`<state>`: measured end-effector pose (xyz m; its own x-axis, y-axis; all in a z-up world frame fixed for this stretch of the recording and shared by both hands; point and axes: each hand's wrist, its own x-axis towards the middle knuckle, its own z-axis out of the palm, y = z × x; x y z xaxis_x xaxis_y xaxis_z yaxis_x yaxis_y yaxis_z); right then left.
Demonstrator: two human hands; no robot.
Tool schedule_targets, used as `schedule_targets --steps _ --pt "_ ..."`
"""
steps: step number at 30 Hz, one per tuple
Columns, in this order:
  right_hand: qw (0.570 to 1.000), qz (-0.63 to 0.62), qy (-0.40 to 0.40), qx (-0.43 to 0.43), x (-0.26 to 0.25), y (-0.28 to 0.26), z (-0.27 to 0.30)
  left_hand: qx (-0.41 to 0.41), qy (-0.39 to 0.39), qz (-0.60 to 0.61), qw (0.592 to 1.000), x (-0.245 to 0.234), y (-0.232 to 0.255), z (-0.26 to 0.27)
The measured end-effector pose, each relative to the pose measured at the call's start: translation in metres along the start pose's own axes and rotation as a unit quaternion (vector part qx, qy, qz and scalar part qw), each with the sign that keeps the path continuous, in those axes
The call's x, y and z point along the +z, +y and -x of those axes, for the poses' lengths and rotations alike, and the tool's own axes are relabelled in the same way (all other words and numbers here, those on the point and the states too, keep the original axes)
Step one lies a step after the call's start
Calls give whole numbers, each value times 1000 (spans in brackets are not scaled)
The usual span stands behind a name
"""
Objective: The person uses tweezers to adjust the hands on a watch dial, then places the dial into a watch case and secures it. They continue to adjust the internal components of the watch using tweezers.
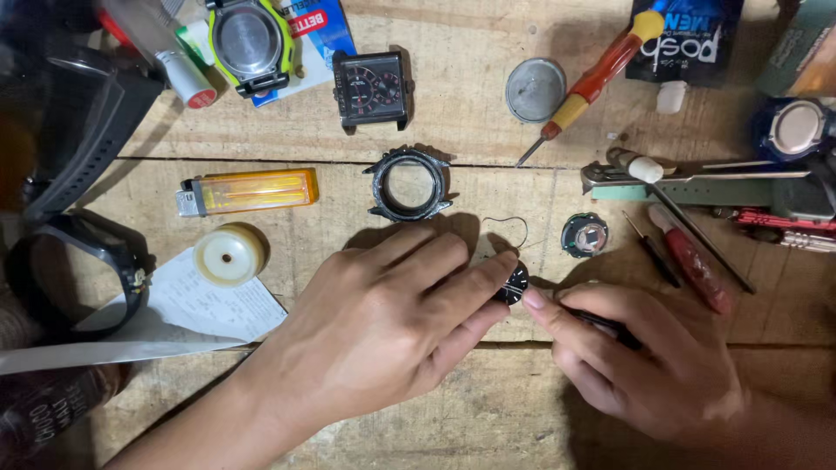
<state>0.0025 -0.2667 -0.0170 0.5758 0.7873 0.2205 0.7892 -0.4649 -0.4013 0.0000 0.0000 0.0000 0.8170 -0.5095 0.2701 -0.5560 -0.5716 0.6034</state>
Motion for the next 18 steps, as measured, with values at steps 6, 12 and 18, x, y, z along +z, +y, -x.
schedule_targets --steps 6,12,18 --pt "1000 24 -15 2 2 1 6 1 -6 5 1000 -1 0 0" --pt "999 32 -5 3 2 0 3 0 -6 12 1000 -1 0 0" --pt "999 35 -29 -4 0 1 5 2 -3 0 1000 -1 0 0"
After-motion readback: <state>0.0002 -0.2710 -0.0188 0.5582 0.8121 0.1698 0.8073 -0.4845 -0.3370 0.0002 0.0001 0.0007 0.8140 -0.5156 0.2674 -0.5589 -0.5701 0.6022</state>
